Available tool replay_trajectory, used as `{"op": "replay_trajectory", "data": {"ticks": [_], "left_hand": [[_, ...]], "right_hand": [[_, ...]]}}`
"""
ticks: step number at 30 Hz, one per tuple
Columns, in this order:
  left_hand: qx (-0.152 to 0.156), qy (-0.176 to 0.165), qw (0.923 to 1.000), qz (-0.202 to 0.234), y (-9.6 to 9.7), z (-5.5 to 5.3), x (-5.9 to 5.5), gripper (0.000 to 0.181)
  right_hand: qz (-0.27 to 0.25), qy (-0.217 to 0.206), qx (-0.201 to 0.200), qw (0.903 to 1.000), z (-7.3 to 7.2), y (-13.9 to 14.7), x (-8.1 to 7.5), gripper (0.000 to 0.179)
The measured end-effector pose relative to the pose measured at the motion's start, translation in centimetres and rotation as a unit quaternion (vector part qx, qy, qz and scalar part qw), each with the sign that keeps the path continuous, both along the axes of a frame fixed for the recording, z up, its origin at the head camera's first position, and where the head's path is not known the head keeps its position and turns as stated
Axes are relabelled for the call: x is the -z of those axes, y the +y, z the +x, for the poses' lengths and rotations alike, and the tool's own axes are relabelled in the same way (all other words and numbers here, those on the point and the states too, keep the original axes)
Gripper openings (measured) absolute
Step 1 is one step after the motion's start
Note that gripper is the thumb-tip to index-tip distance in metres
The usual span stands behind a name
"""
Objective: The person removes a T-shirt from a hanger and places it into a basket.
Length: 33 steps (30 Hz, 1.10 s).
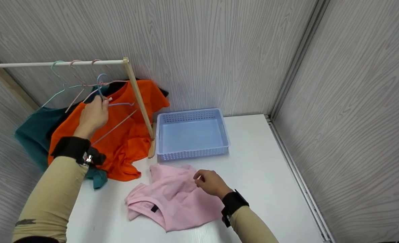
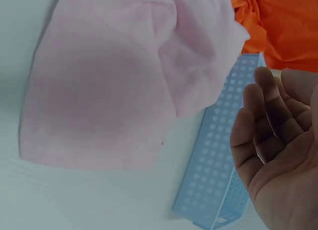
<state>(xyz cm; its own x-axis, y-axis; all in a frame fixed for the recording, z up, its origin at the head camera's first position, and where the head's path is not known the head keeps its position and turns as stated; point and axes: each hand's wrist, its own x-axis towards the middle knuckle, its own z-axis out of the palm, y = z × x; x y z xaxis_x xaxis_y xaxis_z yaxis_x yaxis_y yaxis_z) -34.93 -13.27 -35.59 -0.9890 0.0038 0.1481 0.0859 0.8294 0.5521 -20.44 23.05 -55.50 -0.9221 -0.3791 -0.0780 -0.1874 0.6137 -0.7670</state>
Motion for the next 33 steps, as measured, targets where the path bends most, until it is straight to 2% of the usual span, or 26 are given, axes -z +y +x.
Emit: {"op": "replay_trajectory", "data": {"ticks": [3,9,12,15,19,24,27,30,33], "left_hand": [[-0.005,0.003,0.9999,0.011,0.4,-1.7,-1.1,0.035],[-0.003,0.024,0.9992,0.031,0.8,-3.2,-2.5,0.039],[-0.015,0.032,0.9984,0.043,0.6,-3.5,-2.6,0.038],[-0.026,0.027,0.9985,0.039,0.1,-3.5,-2.0,0.039],[-0.015,0.001,0.9998,0.015,-0.6,-3.2,-0.9,0.045],[0.022,-0.029,0.9992,0.02,-1.1,-2.7,0.5,0.05],[0.041,-0.052,0.9976,0.019,-1.4,-2.1,1.0,0.052],[0.074,-0.113,0.9904,0.032,-2.6,-0.6,1.3,0.06],[0.113,-0.188,0.9747,0.045,-4.6,1.2,1.7,0.07]], "right_hand": [[0.013,-0.006,0.009,0.9999,0.5,0.9,0.7,0.016],[0.032,-0.02,0.018,0.9991,2.6,1.4,2.4,0.013],[0.032,-0.024,0.002,0.9992,3.0,1.0,2.9,0.012],[0.032,-0.025,-0.015,0.9991,3.1,0.4,3.5,0.014],[0.032,-0.027,-0.031,0.9986,3.2,-0.6,4.2,0.016],[0.033,-0.021,-0.039,0.9985,3.1,-1.3,4.9,0.014],[0.032,-0.014,-0.045,0.9984,2.9,-1.9,5.1,0.014],[0.041,0.0,-0.057,0.9976,2.6,-2.7,5.1,0.014],[0.058,0.022,-0.062,0.9961,2.2,-3.8,5.1,0.012]]}}
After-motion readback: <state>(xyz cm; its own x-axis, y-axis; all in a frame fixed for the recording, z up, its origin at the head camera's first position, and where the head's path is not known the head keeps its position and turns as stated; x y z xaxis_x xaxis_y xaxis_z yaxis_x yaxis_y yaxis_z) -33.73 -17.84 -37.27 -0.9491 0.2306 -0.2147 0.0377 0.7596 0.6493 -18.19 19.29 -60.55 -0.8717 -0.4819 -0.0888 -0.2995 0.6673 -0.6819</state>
